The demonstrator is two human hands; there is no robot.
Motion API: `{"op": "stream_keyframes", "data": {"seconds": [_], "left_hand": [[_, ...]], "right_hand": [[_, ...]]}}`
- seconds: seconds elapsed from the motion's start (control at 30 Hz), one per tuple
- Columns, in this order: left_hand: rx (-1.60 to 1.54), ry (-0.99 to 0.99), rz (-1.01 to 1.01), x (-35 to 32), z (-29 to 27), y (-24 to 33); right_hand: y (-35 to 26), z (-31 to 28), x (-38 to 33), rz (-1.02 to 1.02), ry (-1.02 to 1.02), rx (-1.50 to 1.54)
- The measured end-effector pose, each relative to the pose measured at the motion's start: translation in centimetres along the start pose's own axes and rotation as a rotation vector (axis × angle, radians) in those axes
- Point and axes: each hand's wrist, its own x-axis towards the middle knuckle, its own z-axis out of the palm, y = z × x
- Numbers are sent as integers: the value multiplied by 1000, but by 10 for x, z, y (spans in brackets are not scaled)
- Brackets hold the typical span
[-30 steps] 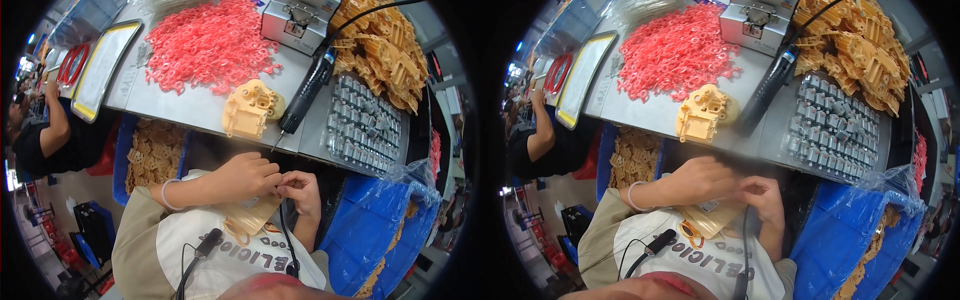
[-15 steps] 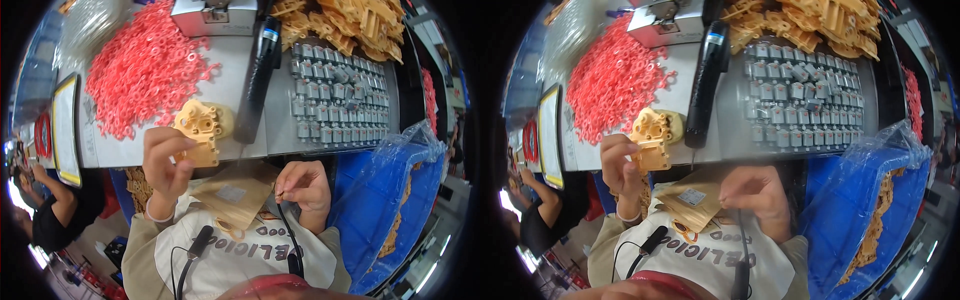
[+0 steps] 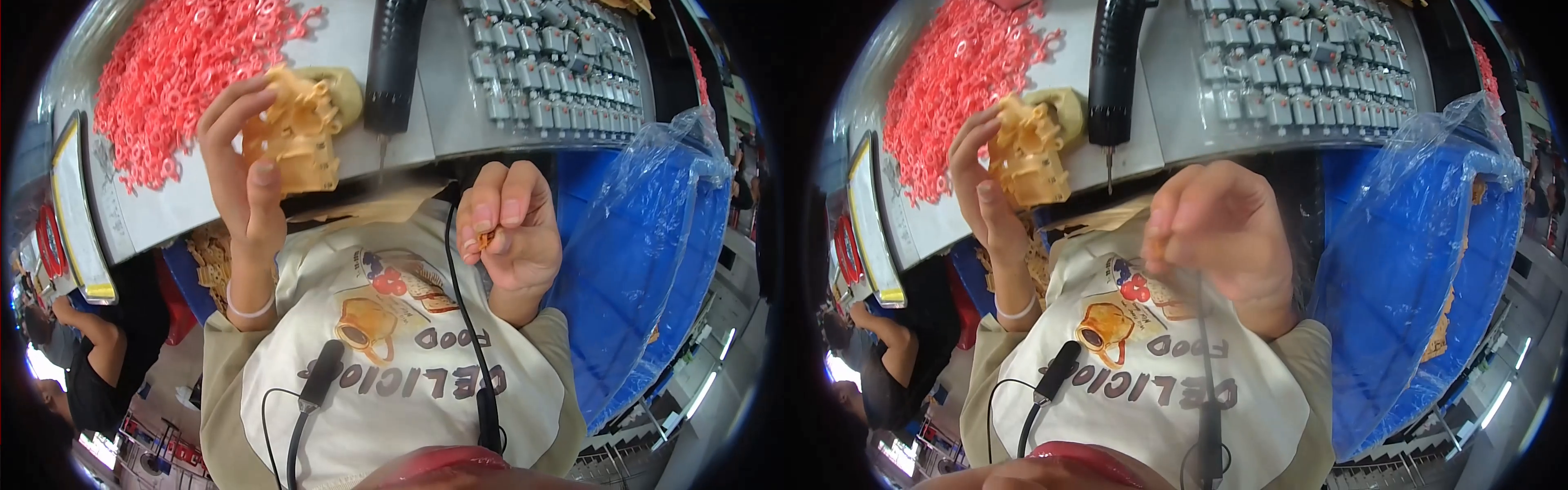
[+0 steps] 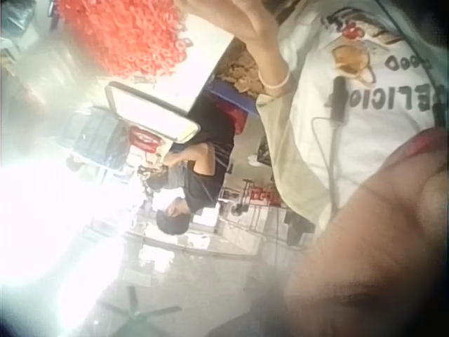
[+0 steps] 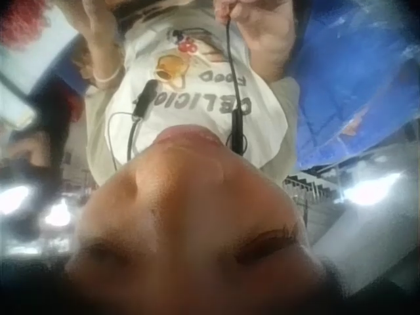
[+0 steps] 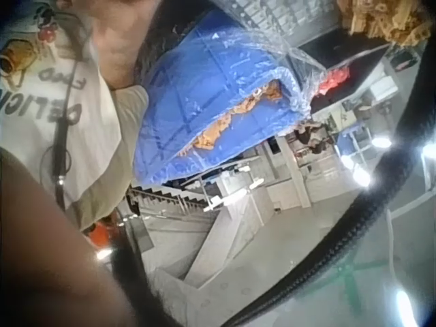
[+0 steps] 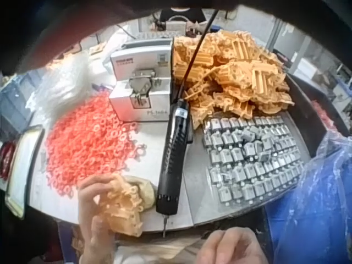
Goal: The person assembles small plastic components for a toy by hand, using an electric screwdriver to secure screws into a yellow plastic housing with pink plastic rings.
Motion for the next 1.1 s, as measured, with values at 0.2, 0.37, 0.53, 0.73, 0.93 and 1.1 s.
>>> {"op": "stream_keyframes", "data": {"seconds": [0.2, 0.37, 0.53, 0.73, 0.93, 1.1], "left_hand": [[143, -208, 5, 0, -8, 15], [243, -287, -25, 4, -14, 24], [343, -253, -21, 2, -10, 24], [361, -247, -23, 6, -8, 36], [300, -230, -55, 1, -7, 28], [295, -234, -65, 1, -8, 28]], "right_hand": [[15, 6, -7, 72, 17, -81], [18, 2, -10, 46, 5, -95], [21, 1, -10, 60, 12, 18], [15, 40, -21, 135, -312, 123], [32, 64, -19, 209, -363, 343], [28, 67, -11, 300, -389, 330]]}}
